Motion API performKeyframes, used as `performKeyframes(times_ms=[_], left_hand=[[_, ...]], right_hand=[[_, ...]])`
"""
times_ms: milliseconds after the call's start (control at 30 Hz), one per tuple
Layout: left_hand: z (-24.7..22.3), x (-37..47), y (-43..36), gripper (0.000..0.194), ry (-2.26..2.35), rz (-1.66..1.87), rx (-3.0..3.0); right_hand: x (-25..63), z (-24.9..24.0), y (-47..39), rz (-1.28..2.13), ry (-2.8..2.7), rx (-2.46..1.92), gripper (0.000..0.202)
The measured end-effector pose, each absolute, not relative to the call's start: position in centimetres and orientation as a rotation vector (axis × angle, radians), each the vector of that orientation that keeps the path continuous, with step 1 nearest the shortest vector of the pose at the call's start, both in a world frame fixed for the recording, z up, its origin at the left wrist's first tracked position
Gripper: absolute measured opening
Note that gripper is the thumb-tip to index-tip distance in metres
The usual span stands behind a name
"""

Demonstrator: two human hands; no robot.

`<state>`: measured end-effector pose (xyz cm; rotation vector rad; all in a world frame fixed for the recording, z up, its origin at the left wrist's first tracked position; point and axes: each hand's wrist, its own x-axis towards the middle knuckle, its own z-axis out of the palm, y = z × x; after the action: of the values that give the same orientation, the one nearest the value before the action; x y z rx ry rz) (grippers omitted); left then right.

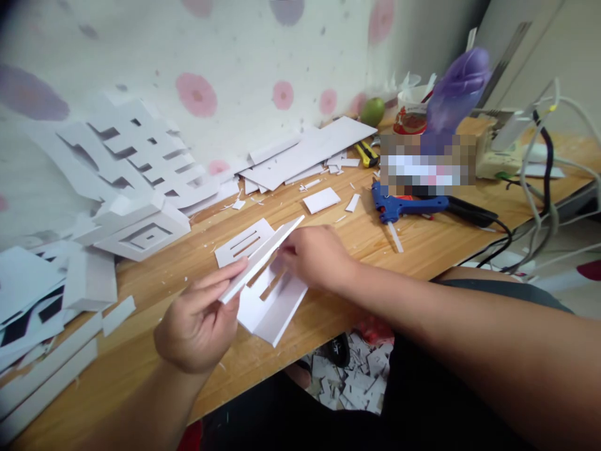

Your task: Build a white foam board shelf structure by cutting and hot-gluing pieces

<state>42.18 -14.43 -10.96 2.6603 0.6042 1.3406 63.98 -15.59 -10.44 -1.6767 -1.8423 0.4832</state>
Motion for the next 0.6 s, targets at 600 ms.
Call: performKeyframes(times_ms=[600], left_hand=[[-11.0, 43.0, -15.3, 0.033, 0.611, 1.323, 2.614]], right_hand=[[63.9, -10.3, -16.9, 0.622, -1.733, -1.623, 0.009]])
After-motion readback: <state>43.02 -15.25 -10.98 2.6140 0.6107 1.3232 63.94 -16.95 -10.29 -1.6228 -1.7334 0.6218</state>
